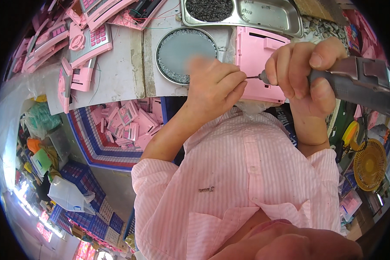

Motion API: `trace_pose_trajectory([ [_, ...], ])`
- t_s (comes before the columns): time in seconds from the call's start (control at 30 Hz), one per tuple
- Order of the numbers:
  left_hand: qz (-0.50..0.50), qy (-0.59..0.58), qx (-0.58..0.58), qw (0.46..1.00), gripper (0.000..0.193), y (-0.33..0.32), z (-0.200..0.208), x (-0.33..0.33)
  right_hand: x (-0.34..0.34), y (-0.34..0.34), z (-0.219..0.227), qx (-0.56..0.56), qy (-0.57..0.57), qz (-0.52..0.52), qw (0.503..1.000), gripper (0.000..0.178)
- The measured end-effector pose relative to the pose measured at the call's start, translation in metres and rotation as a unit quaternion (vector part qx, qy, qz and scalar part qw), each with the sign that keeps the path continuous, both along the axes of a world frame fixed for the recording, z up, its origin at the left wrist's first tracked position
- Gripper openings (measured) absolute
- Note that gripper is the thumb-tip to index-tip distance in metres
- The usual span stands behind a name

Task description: Assembling pink electronic toy components using an electric screwdriver and a soldering iron.

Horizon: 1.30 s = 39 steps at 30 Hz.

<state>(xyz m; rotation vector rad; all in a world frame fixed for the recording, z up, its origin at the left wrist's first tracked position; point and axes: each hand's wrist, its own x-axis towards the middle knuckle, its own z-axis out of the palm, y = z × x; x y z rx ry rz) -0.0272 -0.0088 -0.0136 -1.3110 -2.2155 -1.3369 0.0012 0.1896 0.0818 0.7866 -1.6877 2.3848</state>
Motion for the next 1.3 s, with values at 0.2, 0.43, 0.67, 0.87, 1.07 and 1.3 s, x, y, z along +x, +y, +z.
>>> trace_pose_trajectory([
  [0.2, -0.032, 0.004, 0.009, 0.999, 0.023, 0.000, 0.001, 0.010, 0.016, -0.001, 0.006, -0.004, -0.003, -0.010, 1.000, 0.025],
  [0.43, -0.042, -0.018, -0.027, 0.999, 0.025, -0.010, 0.005, 0.013, 0.031, -0.023, -0.005, -0.050, -0.049, -0.075, 0.995, 0.026],
  [0.67, 0.048, -0.049, -0.075, 0.995, 0.047, -0.032, -0.001, -0.009, 0.041, -0.036, -0.046, 0.061, -0.054, -0.094, 0.992, 0.023],
  [0.87, 0.053, -0.025, -0.024, 0.998, 0.038, -0.010, -0.011, -0.025, 0.047, -0.038, -0.058, 0.181, -0.029, -0.082, 0.980, 0.022],
  [1.07, -0.001, 0.051, -0.074, 0.996, 0.029, 0.094, -0.017, -0.057, 0.029, -0.019, -0.039, -0.008, -0.066, -0.037, 0.997, 0.026],
  [1.3, -0.136, 0.144, 0.011, 0.980, 0.032, 0.093, 0.037, -0.037, 0.032, 0.086, 0.038, -0.171, 0.008, 0.003, 0.985, 0.034],
])
